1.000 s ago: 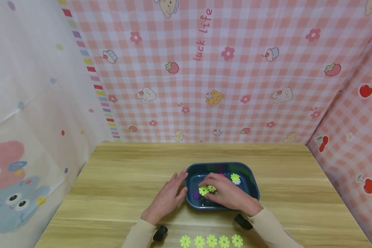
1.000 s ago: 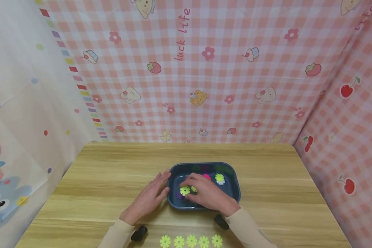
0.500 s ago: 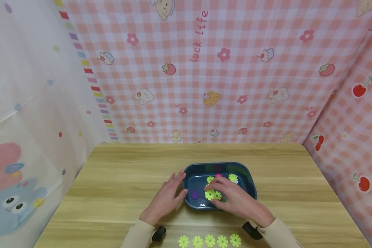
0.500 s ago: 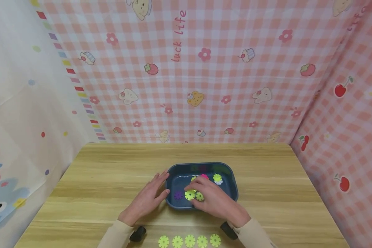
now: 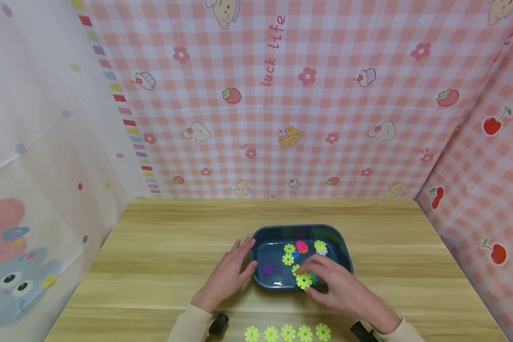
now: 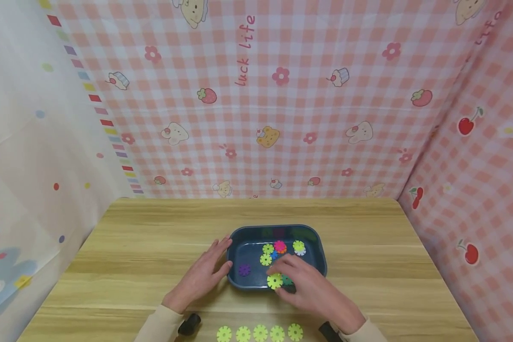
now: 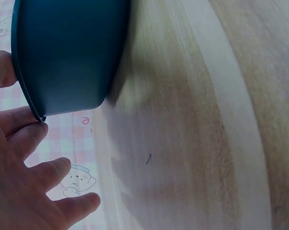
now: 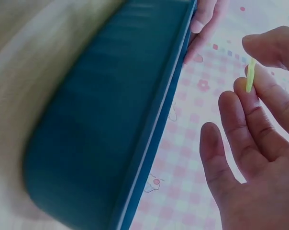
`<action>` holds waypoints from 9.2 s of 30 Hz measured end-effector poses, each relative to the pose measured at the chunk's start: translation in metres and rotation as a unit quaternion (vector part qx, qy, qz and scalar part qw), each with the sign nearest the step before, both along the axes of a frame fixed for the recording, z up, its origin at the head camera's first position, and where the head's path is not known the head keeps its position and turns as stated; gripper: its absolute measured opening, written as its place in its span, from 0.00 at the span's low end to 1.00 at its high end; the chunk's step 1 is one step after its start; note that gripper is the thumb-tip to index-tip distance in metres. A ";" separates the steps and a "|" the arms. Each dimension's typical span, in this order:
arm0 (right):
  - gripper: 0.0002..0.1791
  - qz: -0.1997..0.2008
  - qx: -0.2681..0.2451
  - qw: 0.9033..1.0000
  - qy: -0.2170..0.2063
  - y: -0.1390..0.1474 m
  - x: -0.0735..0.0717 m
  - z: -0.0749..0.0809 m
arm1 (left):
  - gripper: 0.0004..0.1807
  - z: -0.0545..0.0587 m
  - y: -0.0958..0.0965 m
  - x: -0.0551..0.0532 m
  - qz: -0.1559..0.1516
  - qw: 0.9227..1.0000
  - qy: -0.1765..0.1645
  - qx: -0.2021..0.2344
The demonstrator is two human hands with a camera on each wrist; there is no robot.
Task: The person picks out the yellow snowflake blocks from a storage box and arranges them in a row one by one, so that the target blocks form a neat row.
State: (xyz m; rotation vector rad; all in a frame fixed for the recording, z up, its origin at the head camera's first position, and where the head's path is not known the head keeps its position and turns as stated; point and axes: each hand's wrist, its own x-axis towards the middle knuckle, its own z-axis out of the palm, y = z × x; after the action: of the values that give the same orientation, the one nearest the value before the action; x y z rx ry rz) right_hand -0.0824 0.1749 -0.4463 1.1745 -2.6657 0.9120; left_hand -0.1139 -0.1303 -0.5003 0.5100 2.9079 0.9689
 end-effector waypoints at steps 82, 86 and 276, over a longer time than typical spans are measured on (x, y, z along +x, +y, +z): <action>0.14 0.024 0.044 0.948 -0.315 0.085 0.037 -0.058 | 0.32 -0.001 0.003 0.002 0.002 1.000 0.005 0.010; 0.14 0.027 0.049 0.951 -0.303 0.086 0.037 -0.059 | 0.32 -0.001 0.003 0.002 0.003 1.000 0.005 0.012; 0.22 -0.065 0.016 0.994 0.087 0.082 0.022 -0.013 | 0.32 0.005 0.001 -0.001 -0.008 0.999 -0.002 -0.035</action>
State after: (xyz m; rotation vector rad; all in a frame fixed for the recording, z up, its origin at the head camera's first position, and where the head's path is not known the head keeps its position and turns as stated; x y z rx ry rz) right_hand -0.0605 0.2570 -0.4595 1.0214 -2.5890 0.7140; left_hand -0.1149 -0.1295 -0.4956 0.5248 2.9187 0.8605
